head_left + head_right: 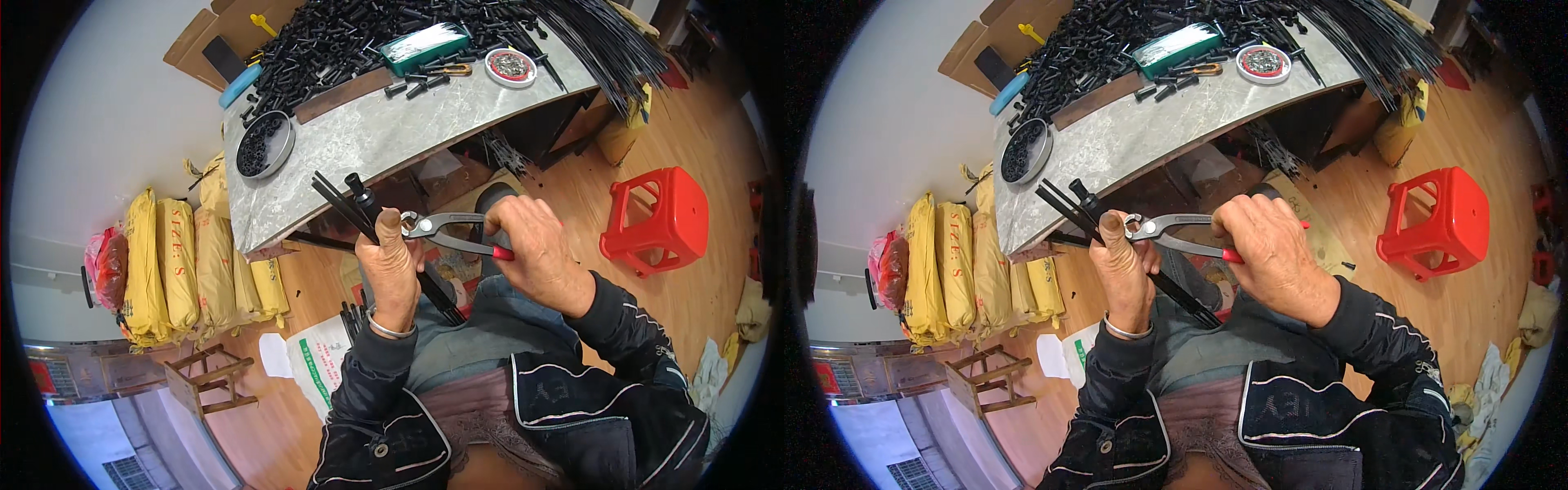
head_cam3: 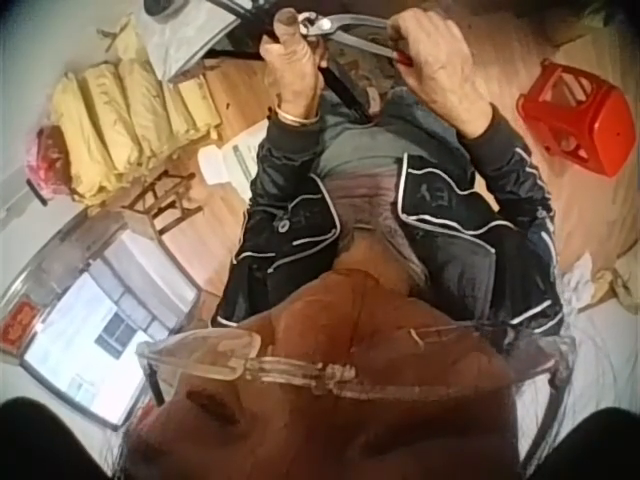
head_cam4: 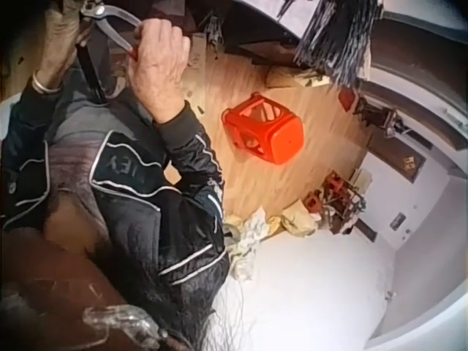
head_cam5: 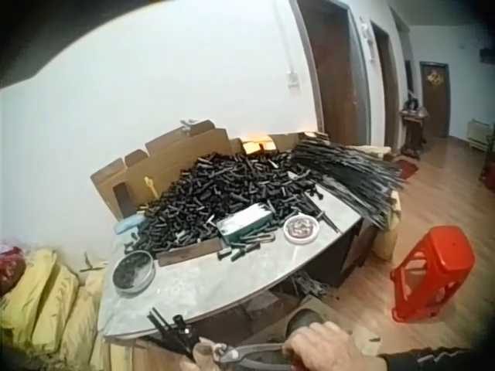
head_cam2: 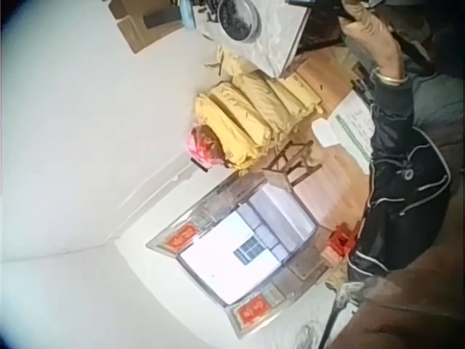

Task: Assembling components and connectors onto black electrical cables at a workbench.

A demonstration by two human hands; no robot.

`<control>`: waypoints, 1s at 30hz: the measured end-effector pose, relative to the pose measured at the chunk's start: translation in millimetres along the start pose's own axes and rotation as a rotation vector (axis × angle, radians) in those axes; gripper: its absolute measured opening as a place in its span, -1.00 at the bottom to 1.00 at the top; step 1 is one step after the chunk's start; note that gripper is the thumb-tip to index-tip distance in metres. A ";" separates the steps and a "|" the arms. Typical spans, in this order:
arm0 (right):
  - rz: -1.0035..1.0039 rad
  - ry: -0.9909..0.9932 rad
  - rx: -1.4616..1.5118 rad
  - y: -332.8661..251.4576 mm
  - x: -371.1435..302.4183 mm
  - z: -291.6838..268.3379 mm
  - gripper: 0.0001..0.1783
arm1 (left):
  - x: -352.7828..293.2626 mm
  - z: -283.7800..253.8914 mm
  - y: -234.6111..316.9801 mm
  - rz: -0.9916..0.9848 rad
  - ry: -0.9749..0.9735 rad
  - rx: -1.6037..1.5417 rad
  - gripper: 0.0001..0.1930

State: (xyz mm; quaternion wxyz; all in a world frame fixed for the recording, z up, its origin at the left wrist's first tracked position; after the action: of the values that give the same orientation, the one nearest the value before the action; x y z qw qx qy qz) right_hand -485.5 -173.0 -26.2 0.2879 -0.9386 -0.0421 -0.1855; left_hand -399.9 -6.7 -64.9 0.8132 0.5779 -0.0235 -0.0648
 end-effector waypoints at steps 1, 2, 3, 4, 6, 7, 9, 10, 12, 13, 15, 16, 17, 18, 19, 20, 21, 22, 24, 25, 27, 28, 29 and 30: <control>0.000 0.000 0.015 0.6 0.4 -1.7 -0.53 | 0.0 1.4 0.0 -0.004 -0.004 -0.005 -0.42; 0.003 0.003 0.012 2.0 -0.4 -3.4 -0.53 | 0.1 3.2 -0.2 -0.008 -0.008 -0.009 -0.43; -0.007 -0.001 0.019 3.7 -1.7 -5.5 -0.53 | 0.8 5.4 -0.8 -0.008 -0.013 -0.011 -0.43; -0.022 -0.010 0.029 3.8 -1.8 -5.2 -0.53 | 1.0 4.8 -1.5 -0.013 -0.010 -0.010 -0.43; -0.002 -0.011 0.075 1.6 -4.4 -1.7 -0.54 | 1.2 4.5 -1.3 -0.015 -0.004 -0.010 -0.43; 0.021 -0.008 0.121 0.9 -6.9 1.1 -0.56 | 0.7 4.3 -0.5 -0.012 -0.005 -0.001 -0.45; 0.027 -0.015 0.201 4.4 -8.9 14.1 -0.60 | -0.7 2.9 2.8 0.000 0.010 0.010 -0.48; 0.022 -0.033 0.289 3.0 -7.0 21.0 -0.64 | -3.8 0.2 6.6 0.023 0.025 0.087 -0.52; 0.197 -0.286 0.565 6.7 -2.0 20.8 -0.66 | -3.3 -18.4 1.7 0.071 -0.009 0.440 -0.62; 0.421 -0.551 0.777 3.9 -1.5 21.2 -0.69 | -2.1 -16.0 -4.6 0.170 -0.018 0.471 -0.65; 0.613 -0.658 1.179 -3.6 -7.5 21.5 -0.65 | 1.0 -2.6 6.3 0.321 -0.010 0.404 -0.68; 0.705 -0.656 1.311 7.2 -23.5 25.8 -0.68 | -1.5 7.0 14.3 0.241 0.012 0.255 -0.68; 0.829 -0.640 1.426 14.3 -39.7 27.6 -0.70 | -0.4 10.8 14.9 0.224 -0.028 0.149 -0.65; 0.884 -0.678 1.683 8.2 -45.5 27.2 -0.70 | -4.7 9.8 21.4 0.144 -0.051 0.098 -0.60; 0.961 -0.684 1.925 3.5 -45.1 24.6 -0.69 | -3.4 5.9 21.1 0.134 -0.104 0.022 -0.54; 0.885 -0.833 1.776 10.9 -35.7 27.3 -0.69 | -1.6 -0.1 25.4 0.149 -0.113 0.026 -0.53; 0.802 -0.960 1.623 20.7 -26.3 29.4 -0.68 | -1.0 -4.9 28.7 0.160 -0.130 0.029 -0.52; 0.689 -1.012 1.418 25.7 -17.7 29.3 -0.64 | 0.3 -9.4 29.9 0.169 -0.108 0.035 -0.52; 0.531 -1.068 0.937 28.4 -1.4 22.6 -0.56 | 2.8 -12.5 27.5 0.245 -0.136 0.077 -0.51; 0.377 -0.929 0.666 27.8 2.3 20.0 -0.51 | 4.2 -10.2 25.6 0.328 -0.092 0.100 -0.49; 0.015 -0.541 0.331 32.6 2.7 16.2 -0.52 | 4.5 -7.0 18.7 0.363 -0.042 0.101 -0.47; 0.033 -0.529 0.315 33.8 -1.2 15.0 -0.52 | 6.2 -6.3 12.7 0.357 -0.063 0.085 -0.47; 0.063 -0.399 0.362 34.4 -4.5 10.3 -0.59 | 8.3 -6.6 5.0 0.304 -0.068 0.056 -0.46; 0.093 -0.262 0.400 34.4 -9.0 4.6 -0.66 | 10.5 -4.7 -2.9 0.247 -0.080 0.025 -0.46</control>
State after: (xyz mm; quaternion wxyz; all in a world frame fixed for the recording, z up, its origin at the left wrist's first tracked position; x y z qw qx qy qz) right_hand -486.0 -198.8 -51.1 0.4682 -0.8799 -0.0719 -0.0366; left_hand -389.1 -4.7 -69.6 0.8060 0.5778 -0.1278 0.0132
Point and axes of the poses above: each hand's wrist, its own x-axis towards the middle knuckle, its own z-axis out of the palm, y = z × x, the point moved 2 cm from there along x, towards the middle knuckle, and after that the axes turned 4 degrees about z, right-handed, at the moved point
